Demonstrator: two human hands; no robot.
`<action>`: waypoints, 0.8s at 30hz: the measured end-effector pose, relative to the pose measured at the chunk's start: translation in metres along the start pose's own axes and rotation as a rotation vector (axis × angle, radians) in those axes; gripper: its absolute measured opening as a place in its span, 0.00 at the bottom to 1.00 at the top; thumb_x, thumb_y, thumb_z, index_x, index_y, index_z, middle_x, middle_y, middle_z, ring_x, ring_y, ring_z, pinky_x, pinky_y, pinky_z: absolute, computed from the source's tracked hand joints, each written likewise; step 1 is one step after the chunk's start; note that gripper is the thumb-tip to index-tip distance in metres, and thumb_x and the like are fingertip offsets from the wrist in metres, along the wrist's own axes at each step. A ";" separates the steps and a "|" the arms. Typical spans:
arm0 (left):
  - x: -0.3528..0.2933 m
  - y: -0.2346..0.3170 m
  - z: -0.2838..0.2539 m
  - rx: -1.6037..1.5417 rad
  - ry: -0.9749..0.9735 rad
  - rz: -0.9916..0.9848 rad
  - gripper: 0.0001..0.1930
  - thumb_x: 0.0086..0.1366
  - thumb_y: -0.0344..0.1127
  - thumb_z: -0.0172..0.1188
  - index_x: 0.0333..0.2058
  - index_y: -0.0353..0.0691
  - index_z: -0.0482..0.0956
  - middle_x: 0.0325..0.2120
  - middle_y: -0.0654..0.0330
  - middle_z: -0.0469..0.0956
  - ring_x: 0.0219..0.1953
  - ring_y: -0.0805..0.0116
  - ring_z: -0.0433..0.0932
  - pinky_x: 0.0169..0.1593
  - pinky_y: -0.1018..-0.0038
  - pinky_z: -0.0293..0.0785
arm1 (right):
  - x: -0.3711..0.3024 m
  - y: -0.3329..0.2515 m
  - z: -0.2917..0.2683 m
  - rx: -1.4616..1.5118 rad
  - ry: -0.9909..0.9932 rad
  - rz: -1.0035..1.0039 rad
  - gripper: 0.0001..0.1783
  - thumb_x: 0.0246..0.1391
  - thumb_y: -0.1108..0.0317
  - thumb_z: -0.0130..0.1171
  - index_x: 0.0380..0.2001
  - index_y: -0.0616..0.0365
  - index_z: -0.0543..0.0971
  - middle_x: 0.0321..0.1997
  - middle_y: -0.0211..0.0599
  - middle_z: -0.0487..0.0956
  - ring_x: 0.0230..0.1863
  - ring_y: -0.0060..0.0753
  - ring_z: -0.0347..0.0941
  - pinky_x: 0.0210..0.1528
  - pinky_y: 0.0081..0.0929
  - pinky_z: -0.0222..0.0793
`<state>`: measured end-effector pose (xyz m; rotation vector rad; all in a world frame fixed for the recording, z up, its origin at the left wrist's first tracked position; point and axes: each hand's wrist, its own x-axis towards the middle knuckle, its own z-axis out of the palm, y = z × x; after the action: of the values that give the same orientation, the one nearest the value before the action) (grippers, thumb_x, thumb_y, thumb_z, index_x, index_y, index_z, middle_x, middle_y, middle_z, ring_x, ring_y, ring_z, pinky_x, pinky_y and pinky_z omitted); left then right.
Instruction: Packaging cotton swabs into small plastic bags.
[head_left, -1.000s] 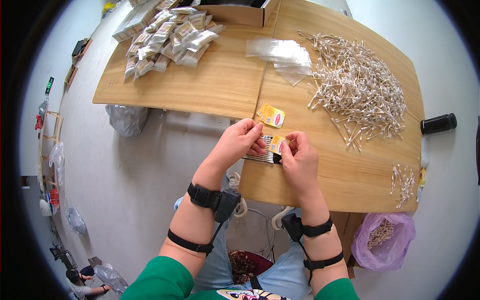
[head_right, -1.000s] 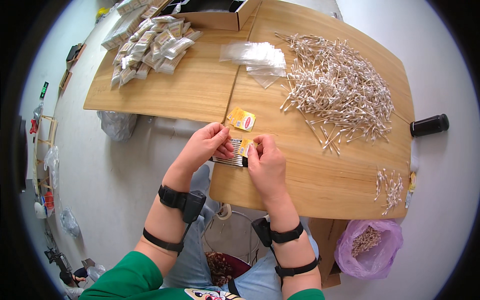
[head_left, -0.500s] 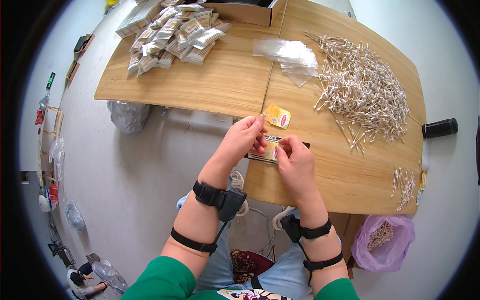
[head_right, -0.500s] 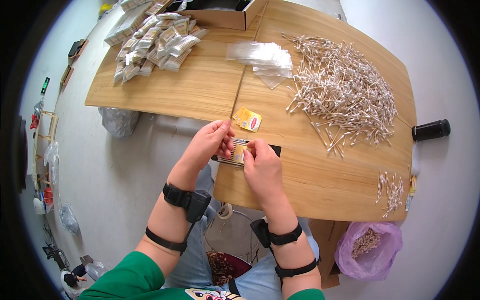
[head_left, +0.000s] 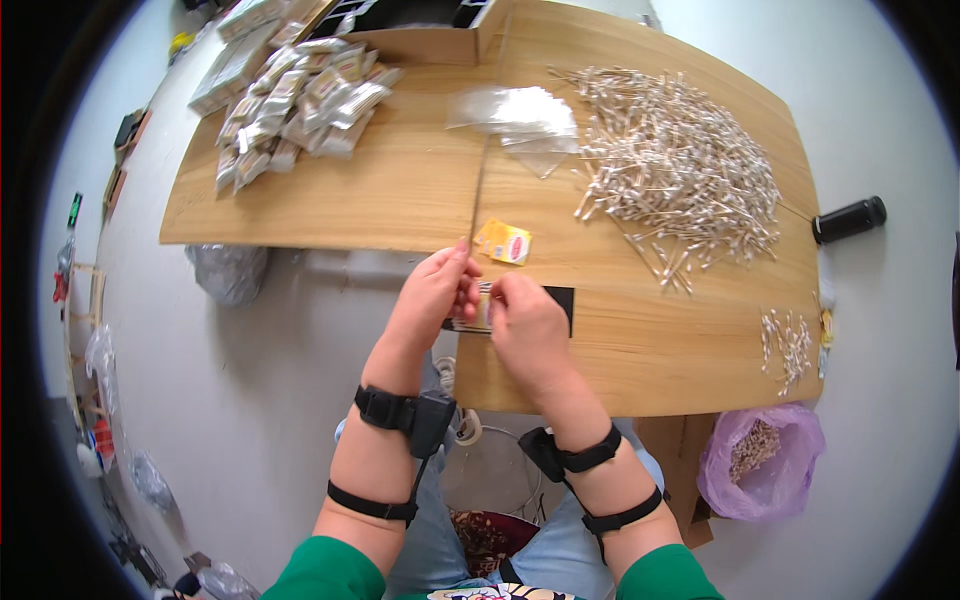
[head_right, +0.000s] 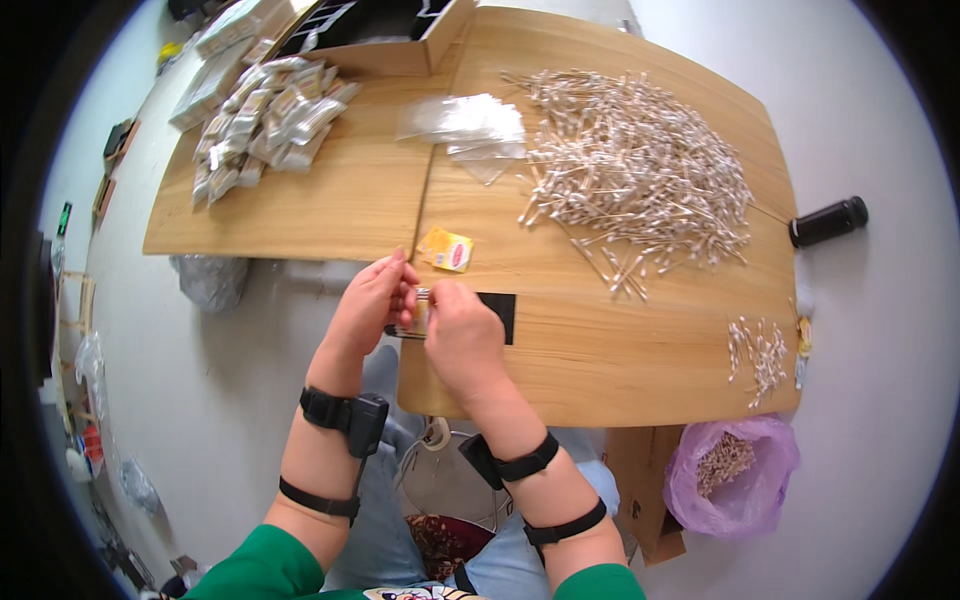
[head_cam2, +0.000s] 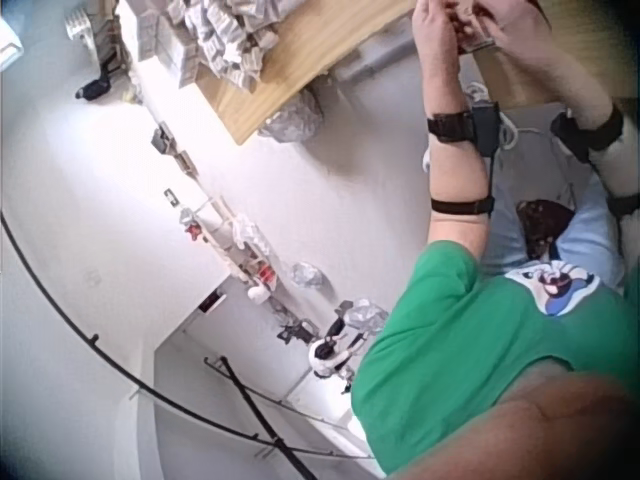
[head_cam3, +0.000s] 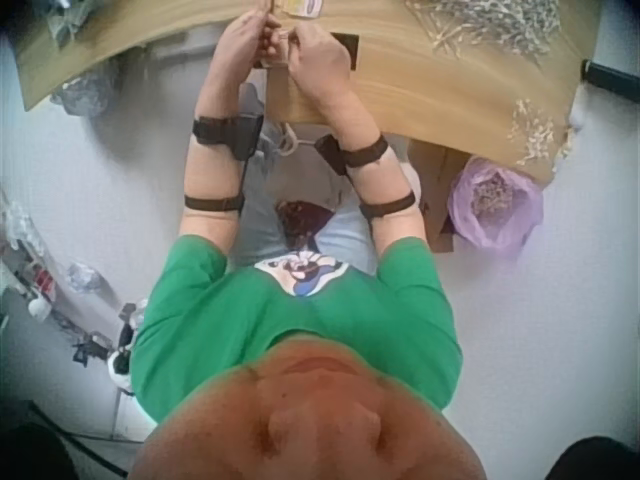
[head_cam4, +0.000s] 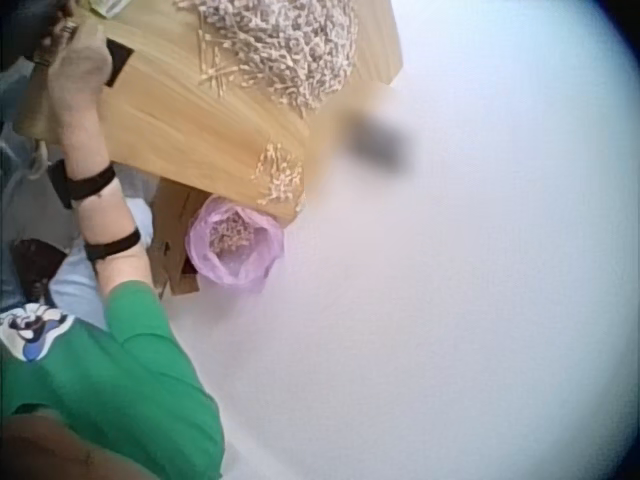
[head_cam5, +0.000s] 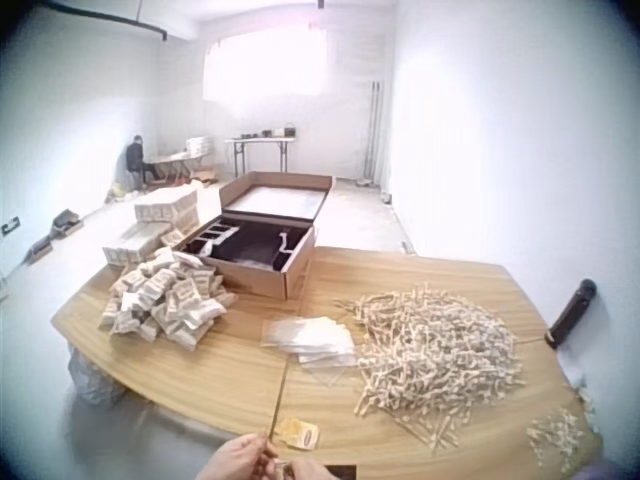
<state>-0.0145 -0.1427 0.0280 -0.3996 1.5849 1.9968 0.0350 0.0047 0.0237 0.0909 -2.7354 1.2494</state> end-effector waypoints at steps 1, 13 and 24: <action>-0.001 0.000 0.000 0.003 0.022 0.002 0.20 0.77 0.52 0.47 0.34 0.42 0.73 0.19 0.66 0.74 0.17 0.78 0.71 0.22 0.81 0.71 | 0.000 0.000 0.000 -0.026 -0.046 0.014 0.05 0.56 0.71 0.60 0.35 0.57 0.76 0.36 0.47 0.78 0.38 0.54 0.78 0.39 0.44 0.75; -0.001 0.001 0.026 -0.029 -0.058 0.209 0.18 0.77 0.49 0.49 0.34 0.41 0.73 0.19 0.64 0.73 0.17 0.78 0.69 0.22 0.81 0.68 | 0.011 0.123 -0.140 -0.550 0.331 0.281 0.20 0.50 0.64 0.70 0.44 0.58 0.77 0.45 0.45 0.76 0.51 0.50 0.72 0.55 0.44 0.68; 0.019 -0.030 0.109 0.823 0.057 0.946 0.10 0.62 0.25 0.62 0.43 0.35 0.77 0.42 0.50 0.77 0.45 0.49 0.77 0.47 0.63 0.75 | -0.002 0.107 -0.122 -0.290 0.071 0.068 0.10 0.49 0.73 0.67 0.35 0.57 0.79 0.36 0.40 0.75 0.42 0.46 0.72 0.46 0.42 0.70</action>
<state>-0.0008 -0.0292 0.0214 0.7453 2.7426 1.6148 0.0368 0.1671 0.0226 -0.0746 -2.8432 0.8387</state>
